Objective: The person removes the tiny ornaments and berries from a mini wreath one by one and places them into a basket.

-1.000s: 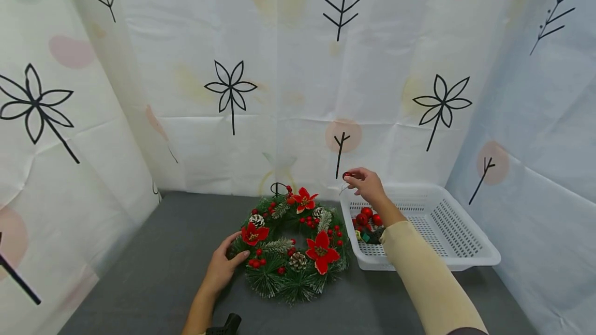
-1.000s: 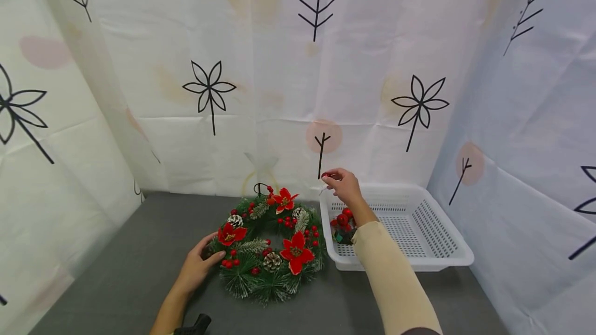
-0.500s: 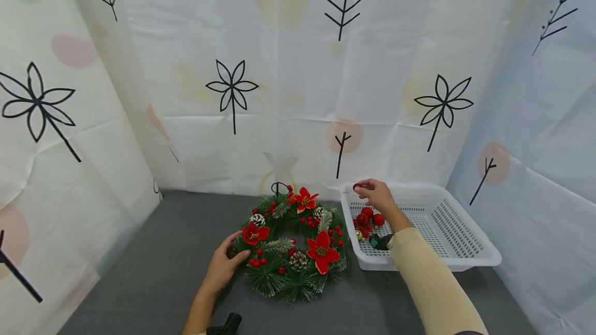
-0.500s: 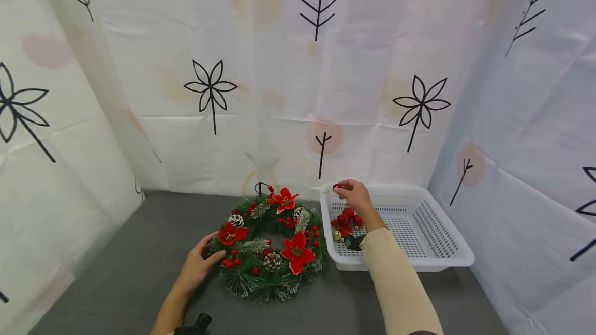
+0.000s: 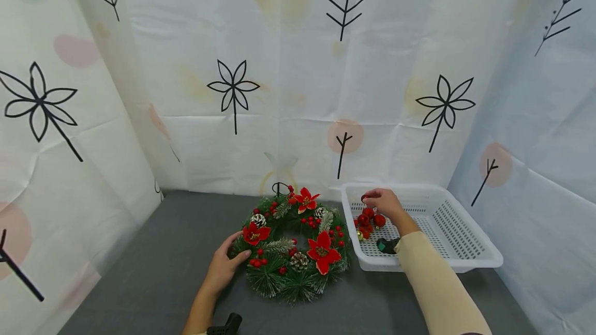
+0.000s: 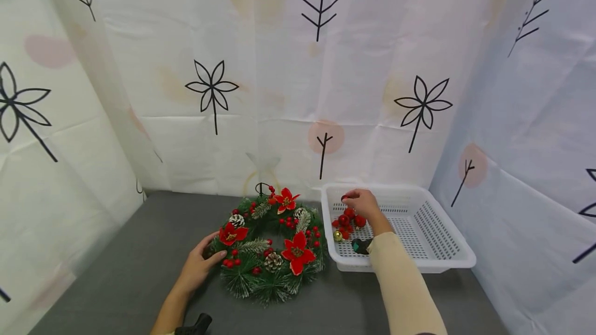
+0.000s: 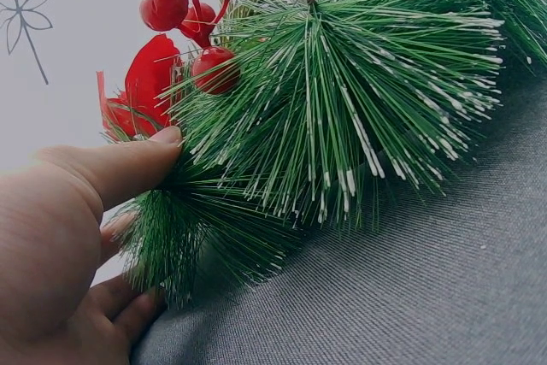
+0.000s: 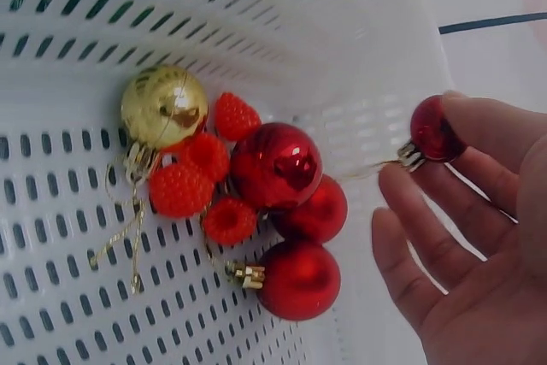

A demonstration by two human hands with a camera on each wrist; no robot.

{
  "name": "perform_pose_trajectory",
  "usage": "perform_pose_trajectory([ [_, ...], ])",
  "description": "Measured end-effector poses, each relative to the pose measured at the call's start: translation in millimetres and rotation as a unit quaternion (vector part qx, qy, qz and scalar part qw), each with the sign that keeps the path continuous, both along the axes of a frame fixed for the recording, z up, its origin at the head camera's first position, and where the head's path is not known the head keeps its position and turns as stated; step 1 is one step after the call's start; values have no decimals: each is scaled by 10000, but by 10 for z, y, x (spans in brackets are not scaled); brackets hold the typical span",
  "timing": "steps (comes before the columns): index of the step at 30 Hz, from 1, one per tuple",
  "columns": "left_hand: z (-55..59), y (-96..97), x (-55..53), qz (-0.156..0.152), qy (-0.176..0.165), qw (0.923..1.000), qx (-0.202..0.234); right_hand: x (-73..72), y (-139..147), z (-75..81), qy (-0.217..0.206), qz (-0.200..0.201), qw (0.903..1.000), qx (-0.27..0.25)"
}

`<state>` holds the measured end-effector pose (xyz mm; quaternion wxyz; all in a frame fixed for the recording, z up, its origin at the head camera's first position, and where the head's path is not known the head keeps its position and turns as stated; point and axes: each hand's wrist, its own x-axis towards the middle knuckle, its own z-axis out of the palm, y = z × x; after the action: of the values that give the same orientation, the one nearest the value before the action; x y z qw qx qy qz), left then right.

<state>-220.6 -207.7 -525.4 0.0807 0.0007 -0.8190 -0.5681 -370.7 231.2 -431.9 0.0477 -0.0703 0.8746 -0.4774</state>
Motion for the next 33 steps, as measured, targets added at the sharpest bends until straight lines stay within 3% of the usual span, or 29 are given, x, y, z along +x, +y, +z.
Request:
perform_pose_trajectory([
  [9,4,4,-2,1,-23,10000,25,-46,86,-57,-494,144,9952,832],
  [33,1,9,-1,-13,1,10000,-22,-3,173,-77,-824,65,9904,1107],
])
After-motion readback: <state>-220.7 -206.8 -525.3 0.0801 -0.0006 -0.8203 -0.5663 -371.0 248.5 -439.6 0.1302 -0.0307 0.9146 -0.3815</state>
